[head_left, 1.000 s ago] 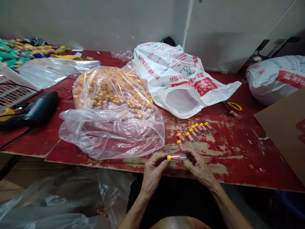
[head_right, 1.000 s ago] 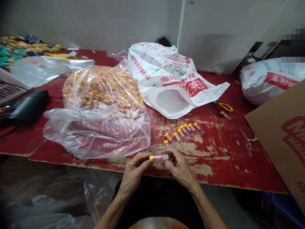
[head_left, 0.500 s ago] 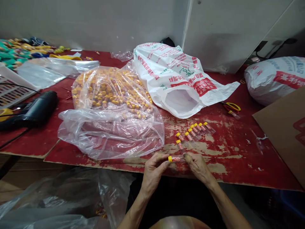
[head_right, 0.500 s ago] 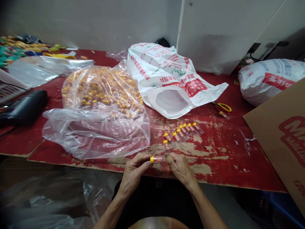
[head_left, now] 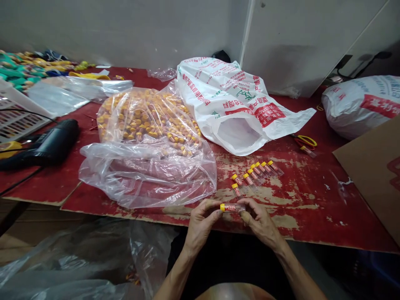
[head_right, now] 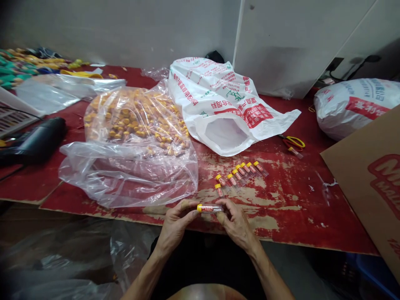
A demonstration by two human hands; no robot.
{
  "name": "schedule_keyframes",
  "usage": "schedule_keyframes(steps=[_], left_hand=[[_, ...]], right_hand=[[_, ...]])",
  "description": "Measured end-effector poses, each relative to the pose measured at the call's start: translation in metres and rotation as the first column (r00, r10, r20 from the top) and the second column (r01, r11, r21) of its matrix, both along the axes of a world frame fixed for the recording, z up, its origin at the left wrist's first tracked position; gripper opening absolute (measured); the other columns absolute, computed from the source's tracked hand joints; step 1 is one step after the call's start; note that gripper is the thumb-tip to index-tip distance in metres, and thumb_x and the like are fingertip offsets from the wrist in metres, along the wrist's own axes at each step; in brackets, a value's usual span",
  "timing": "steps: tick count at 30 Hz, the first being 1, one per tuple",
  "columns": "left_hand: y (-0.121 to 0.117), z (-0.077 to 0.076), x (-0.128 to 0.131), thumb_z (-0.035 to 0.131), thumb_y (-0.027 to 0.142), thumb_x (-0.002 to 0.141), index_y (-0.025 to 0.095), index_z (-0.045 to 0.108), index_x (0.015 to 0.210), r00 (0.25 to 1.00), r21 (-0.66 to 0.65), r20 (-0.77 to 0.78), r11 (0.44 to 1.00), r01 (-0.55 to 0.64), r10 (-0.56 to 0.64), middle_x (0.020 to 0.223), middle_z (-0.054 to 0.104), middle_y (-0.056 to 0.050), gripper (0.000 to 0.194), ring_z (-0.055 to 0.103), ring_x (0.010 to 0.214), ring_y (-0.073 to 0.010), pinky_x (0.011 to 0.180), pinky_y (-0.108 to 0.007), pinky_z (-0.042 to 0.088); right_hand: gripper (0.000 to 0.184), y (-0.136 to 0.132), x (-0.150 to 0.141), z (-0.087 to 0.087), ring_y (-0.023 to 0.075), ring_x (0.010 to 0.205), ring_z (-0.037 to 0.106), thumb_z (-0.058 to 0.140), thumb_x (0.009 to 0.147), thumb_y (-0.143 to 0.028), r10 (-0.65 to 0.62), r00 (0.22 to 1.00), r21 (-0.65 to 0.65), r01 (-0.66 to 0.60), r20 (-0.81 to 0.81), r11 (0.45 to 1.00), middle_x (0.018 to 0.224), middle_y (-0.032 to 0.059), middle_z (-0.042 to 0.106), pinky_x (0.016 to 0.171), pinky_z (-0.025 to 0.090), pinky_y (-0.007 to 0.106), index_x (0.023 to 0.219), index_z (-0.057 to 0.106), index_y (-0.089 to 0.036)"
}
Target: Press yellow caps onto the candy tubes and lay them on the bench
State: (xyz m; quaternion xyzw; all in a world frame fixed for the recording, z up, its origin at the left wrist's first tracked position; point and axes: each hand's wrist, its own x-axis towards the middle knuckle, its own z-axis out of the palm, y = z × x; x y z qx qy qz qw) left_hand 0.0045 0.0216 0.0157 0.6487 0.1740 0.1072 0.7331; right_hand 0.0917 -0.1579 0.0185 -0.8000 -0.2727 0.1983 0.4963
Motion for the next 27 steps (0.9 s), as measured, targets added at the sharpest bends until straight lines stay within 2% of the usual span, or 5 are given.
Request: schedule_keyframes(steps=[11,17,22,24,27], left_hand=[[0.000,0.000,-0.003,0.069,0.028,0.073,0.019,0.073,0.084,0.999,0.031,0.034,1.000,-0.007,0.006,0.081,0.063,-0.003,0.014,0.058,0.080,-0.0179,0.076,-0.029,0.045],[0.010,0.005,-0.008,0.061,0.024,0.079,0.020,0.069,0.098,0.995,0.258,0.064,0.961,-0.095,0.081,0.091,0.065,-0.005,0.021,0.060,0.086,-0.0192,0.079,-0.031,0.047],[0.067,0.012,-0.003,0.048,0.021,0.088,0.018,0.066,0.099,0.906,0.818,0.134,0.471,-0.330,0.402,0.098,0.064,-0.008,0.022,0.058,0.093,-0.0199,0.084,-0.032,0.047],[0.100,0.013,0.006,0.043,0.018,0.089,0.016,0.067,0.095,0.868,0.950,0.058,0.241,-0.200,0.493,0.097,0.064,-0.010,0.025,0.057,0.094,-0.0217,0.084,-0.033,0.047],[0.145,0.012,0.029,0.041,0.010,0.085,0.014,0.069,0.090,0.839,0.992,-0.048,0.125,-0.023,0.541,0.099,0.065,-0.013,0.028,0.056,0.097,-0.0256,0.087,-0.036,0.045]], right_hand=[[0.033,0.007,-0.012,-0.003,0.0185,0.068,0.059,0.049,0.087,-0.050,-0.023,0.998,-0.037,0.021,-0.061,0.999,0.082,0.0034,0.066,0.057,0.043,0.026,0.095,0.061,-0.020],[0.034,0.011,-0.010,-0.020,0.0188,0.063,0.064,0.040,0.094,-0.047,-0.050,0.891,-0.090,0.101,0.451,0.991,0.076,0.0027,0.070,0.056,0.045,0.027,0.093,0.063,-0.022],[0.030,0.024,-0.003,-0.036,0.0202,0.071,0.066,0.039,0.097,-0.030,-0.021,0.390,-0.096,0.279,0.921,0.956,0.099,0.0108,0.071,0.065,0.042,0.031,0.108,0.060,-0.014],[0.028,0.030,-0.002,-0.037,0.0190,0.066,0.064,0.038,0.097,-0.026,0.017,0.297,-0.117,0.321,0.955,0.940,0.094,0.0106,0.071,0.066,0.040,0.032,0.109,0.060,-0.013],[0.031,0.037,-0.004,-0.034,0.0179,0.060,0.061,0.033,0.098,-0.026,0.029,0.271,-0.135,0.378,0.962,0.916,0.085,0.0097,0.071,0.065,0.037,0.034,0.111,0.058,-0.013]])
